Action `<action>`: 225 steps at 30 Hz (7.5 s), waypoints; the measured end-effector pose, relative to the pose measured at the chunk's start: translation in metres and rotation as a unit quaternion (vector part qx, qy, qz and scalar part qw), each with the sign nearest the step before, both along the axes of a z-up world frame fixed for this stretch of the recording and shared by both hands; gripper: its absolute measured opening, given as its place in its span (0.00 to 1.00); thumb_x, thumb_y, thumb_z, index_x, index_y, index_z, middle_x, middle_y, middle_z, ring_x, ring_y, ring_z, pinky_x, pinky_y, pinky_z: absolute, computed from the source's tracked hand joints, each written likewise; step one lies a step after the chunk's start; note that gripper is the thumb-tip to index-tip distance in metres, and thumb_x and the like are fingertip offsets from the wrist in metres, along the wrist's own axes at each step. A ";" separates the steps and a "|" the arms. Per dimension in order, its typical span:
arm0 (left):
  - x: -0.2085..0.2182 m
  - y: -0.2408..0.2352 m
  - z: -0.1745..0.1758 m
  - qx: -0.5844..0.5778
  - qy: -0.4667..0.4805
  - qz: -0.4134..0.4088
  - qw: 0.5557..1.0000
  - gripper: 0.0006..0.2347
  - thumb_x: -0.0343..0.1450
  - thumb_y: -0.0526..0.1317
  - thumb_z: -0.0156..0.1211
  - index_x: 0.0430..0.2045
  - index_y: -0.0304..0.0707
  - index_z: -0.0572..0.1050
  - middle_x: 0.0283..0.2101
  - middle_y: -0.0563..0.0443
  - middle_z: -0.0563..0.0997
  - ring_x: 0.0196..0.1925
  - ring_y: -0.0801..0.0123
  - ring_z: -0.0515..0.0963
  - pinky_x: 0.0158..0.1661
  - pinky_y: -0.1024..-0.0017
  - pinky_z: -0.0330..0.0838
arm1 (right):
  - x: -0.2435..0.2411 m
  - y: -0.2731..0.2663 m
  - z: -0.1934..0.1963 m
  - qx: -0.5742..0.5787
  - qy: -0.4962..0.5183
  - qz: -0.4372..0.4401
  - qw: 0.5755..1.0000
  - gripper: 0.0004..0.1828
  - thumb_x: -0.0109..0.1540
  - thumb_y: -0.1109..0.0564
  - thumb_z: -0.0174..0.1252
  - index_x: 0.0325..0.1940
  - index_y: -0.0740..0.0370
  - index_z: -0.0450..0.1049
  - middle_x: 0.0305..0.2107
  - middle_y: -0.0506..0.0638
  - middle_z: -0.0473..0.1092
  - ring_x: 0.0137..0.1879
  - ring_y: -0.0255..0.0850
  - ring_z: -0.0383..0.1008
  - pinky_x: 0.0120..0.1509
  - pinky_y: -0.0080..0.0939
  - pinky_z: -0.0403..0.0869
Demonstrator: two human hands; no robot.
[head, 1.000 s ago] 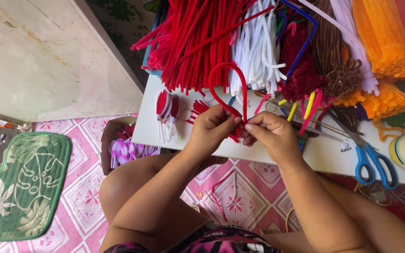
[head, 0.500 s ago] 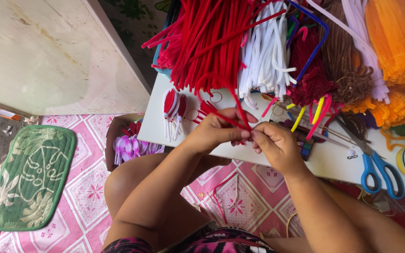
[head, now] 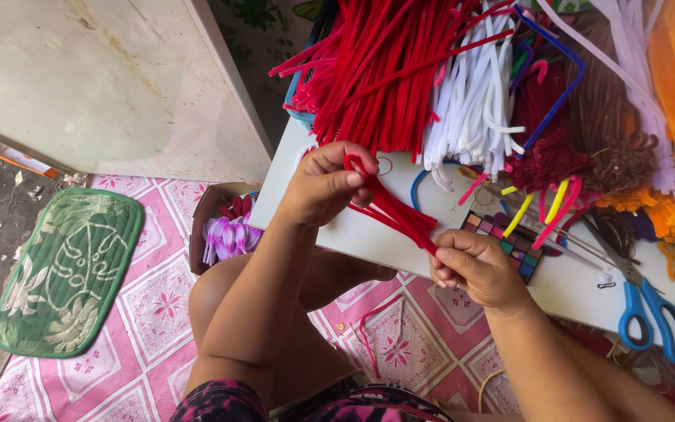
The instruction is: Bundling and twisting red pipe cleaners into small decorative shapes
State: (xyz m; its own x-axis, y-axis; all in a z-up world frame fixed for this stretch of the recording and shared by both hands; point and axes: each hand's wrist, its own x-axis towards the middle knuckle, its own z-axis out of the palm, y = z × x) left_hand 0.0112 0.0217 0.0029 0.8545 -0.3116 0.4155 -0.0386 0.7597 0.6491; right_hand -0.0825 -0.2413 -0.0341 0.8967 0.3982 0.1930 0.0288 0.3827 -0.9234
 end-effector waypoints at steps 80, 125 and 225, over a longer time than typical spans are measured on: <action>-0.013 -0.037 0.010 0.251 0.004 0.102 0.962 0.05 0.69 0.34 0.69 0.32 0.31 0.80 0.25 0.44 0.82 0.28 0.67 0.85 0.30 0.70 0.82 | 0.032 0.033 0.051 -0.294 -0.059 -0.138 0.944 0.13 0.69 0.59 0.57 0.34 0.69 0.80 0.18 0.58 0.76 0.26 0.37 0.79 0.35 0.36 0.80; -0.023 -0.061 0.011 0.249 -0.118 0.195 0.941 0.03 0.66 0.33 0.67 0.21 0.36 0.82 0.25 0.52 0.74 0.31 0.75 0.75 0.35 0.76 0.70 | 0.028 0.035 0.052 -0.228 -0.107 -0.214 0.944 0.13 0.68 0.58 0.60 0.30 0.62 0.77 0.13 0.41 0.59 0.26 0.26 0.59 0.30 0.25 0.63; -0.036 -0.026 0.050 0.325 -0.083 0.145 0.931 0.12 0.71 0.38 0.66 0.14 0.40 0.78 0.16 0.55 0.73 0.24 0.77 0.71 0.30 0.75 0.68 | -0.020 0.026 0.162 -0.417 -0.426 -0.276 0.754 0.04 0.61 0.57 0.65 0.31 0.55 0.79 0.16 0.35 0.73 0.24 0.37 0.77 0.36 0.37 0.77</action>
State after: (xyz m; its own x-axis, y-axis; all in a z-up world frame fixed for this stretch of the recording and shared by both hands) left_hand -0.0248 -0.0045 0.0526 0.8827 -0.3090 0.3540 -0.3222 0.1501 0.9347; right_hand -0.1022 -0.2157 0.1277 0.6626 0.3120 0.6809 0.6897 -0.6086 -0.3922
